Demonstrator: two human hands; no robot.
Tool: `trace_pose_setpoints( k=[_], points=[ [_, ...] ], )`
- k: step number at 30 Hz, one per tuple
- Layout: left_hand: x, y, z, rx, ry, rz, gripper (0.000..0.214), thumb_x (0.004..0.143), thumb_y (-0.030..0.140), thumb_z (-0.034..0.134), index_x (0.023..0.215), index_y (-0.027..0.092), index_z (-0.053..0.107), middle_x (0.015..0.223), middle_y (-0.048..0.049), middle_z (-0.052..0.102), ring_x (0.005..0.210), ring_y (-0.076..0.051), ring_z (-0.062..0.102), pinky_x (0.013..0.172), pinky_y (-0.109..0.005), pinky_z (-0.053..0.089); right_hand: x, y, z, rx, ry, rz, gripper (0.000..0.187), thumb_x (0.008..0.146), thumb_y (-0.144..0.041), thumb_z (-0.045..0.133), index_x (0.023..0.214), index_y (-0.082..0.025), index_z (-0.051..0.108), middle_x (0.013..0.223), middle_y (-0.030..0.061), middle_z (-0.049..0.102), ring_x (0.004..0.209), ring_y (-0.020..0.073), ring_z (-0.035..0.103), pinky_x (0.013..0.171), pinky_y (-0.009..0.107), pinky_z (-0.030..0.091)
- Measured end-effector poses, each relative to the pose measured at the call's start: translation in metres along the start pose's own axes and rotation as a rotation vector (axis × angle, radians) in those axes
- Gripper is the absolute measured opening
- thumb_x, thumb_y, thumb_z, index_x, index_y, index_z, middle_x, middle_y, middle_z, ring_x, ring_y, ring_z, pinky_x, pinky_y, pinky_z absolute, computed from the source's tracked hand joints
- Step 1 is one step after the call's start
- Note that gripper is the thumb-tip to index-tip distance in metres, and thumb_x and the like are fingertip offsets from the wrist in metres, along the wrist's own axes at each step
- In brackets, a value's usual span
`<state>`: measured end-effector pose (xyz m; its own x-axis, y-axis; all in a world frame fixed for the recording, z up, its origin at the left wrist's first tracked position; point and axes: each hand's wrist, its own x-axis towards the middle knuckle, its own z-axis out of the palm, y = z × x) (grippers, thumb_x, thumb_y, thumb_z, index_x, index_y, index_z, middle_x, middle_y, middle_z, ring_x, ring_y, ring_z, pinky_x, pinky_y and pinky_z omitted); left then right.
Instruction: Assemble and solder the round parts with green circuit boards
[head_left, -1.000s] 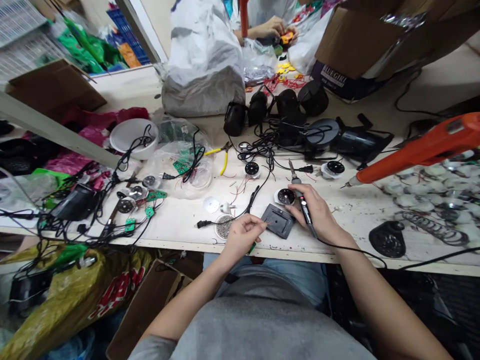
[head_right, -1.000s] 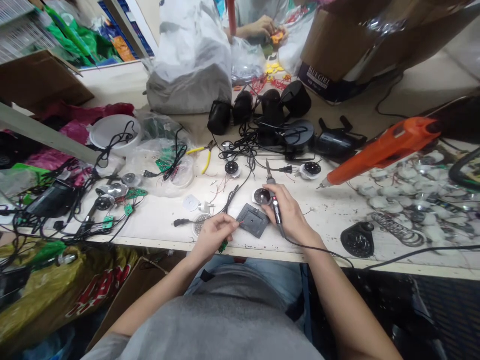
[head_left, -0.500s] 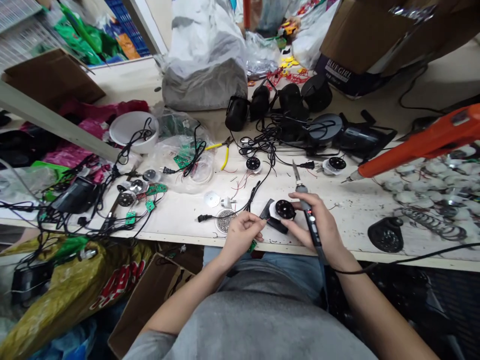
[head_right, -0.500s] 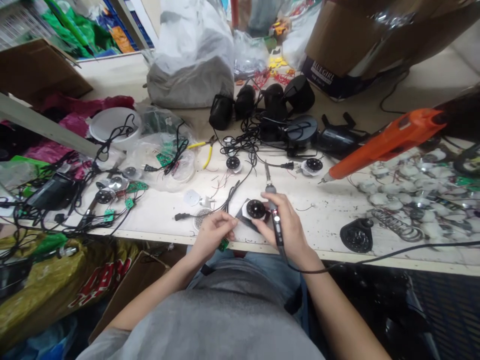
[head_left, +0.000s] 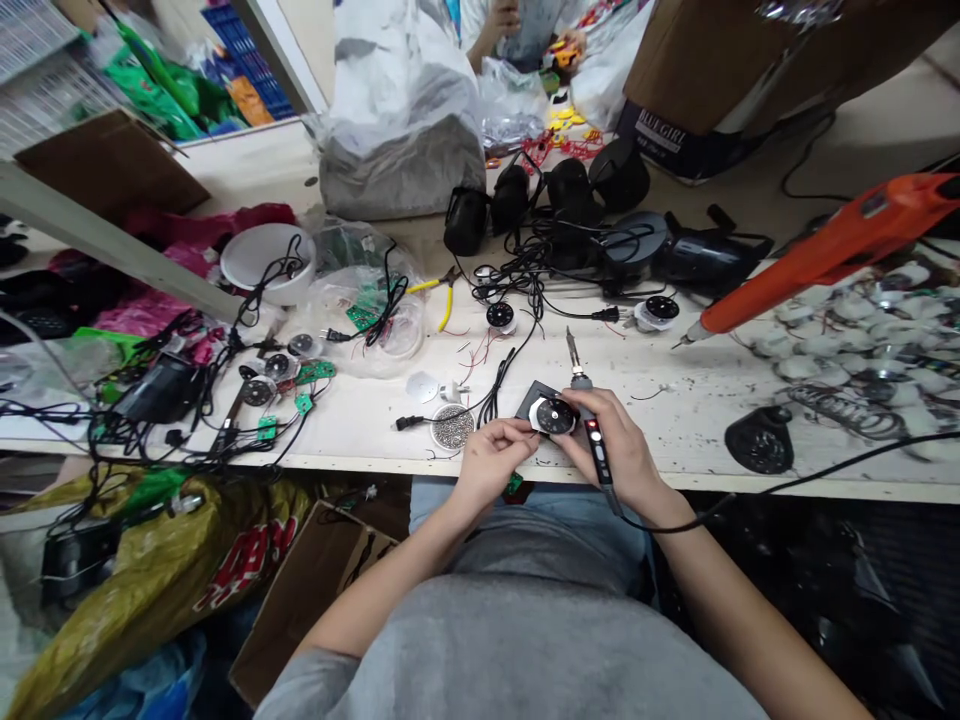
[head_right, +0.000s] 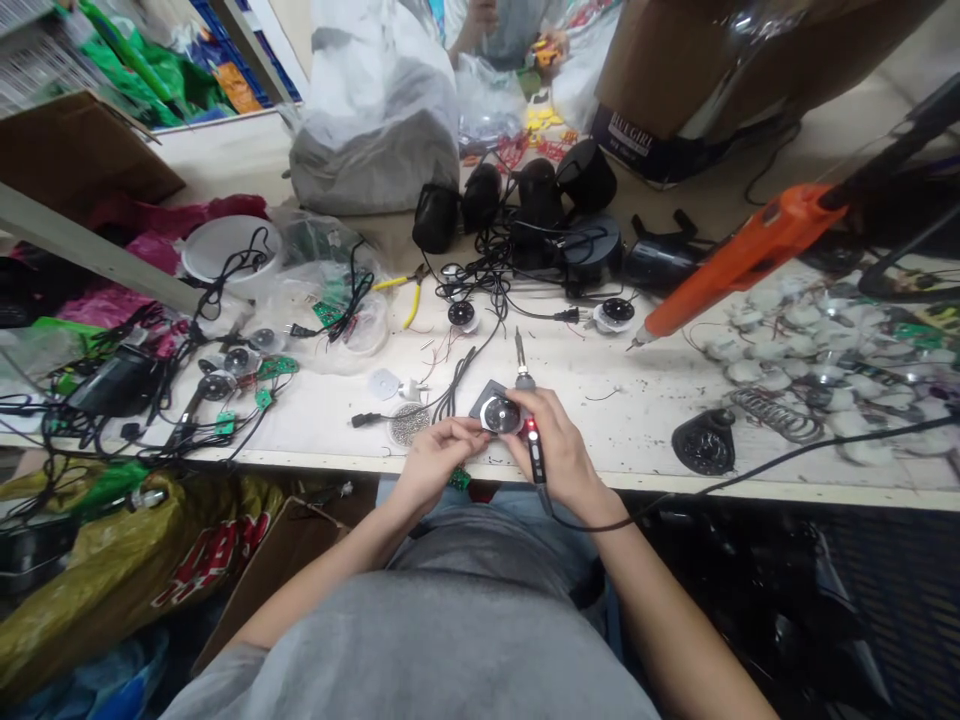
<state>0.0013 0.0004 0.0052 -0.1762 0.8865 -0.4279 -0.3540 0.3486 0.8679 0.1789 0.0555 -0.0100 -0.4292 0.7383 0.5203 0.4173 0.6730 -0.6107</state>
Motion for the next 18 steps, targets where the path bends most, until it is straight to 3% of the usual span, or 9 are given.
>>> trace_pose_setpoints(
  k=[4, 11, 14, 18],
  points=[
    [0.001, -0.005, 0.009, -0.004, 0.062, 0.060, 0.025, 0.057, 0.025, 0.086, 0.052, 0.015, 0.064, 0.090, -0.0055, 0.068, 0.082, -0.016, 0.068, 0.087, -0.033, 0.056, -0.002, 0.000, 0.002, 0.000, 0.030, 0.022, 0.048, 0.091, -0.023, 0.069, 0.135, -0.023, 0.050, 0.117, 0.0114, 0.062, 0.105, 0.0244, 0.066, 0.086, 0.038, 0.059],
    [0.003, -0.010, 0.019, -0.100, 0.124, 0.050, 0.028, 0.053, 0.027, 0.089, 0.056, 0.013, 0.064, 0.089, -0.0042, 0.068, 0.074, -0.013, 0.067, 0.080, -0.030, 0.057, -0.001, -0.001, 0.000, 0.002, 0.040, 0.016, 0.046, 0.092, -0.027, 0.068, 0.134, -0.022, 0.050, 0.114, 0.0112, 0.063, 0.101, 0.0242, 0.066, 0.084, 0.038, 0.060],
    [0.003, -0.010, 0.022, -0.130, 0.161, 0.053, 0.032, 0.051, 0.029, 0.091, 0.056, 0.013, 0.063, 0.091, -0.0047, 0.068, 0.072, -0.013, 0.068, 0.078, -0.030, 0.058, 0.001, -0.005, -0.010, -0.014, 0.063, 0.011, 0.045, 0.092, -0.028, 0.069, 0.134, -0.022, 0.053, 0.113, 0.0117, 0.064, 0.103, 0.0245, 0.066, 0.085, 0.038, 0.060],
    [0.003, -0.009, 0.025, -0.169, 0.169, 0.065, 0.036, 0.051, 0.032, 0.091, 0.054, 0.013, 0.060, 0.090, -0.0061, 0.069, 0.074, -0.015, 0.070, 0.079, -0.032, 0.060, -0.001, -0.019, -0.033, 0.004, 0.149, 0.083, 0.041, 0.094, -0.025, 0.066, 0.134, -0.024, 0.058, 0.105, 0.0078, 0.066, 0.088, 0.0197, 0.068, 0.080, 0.034, 0.060]
  ],
)
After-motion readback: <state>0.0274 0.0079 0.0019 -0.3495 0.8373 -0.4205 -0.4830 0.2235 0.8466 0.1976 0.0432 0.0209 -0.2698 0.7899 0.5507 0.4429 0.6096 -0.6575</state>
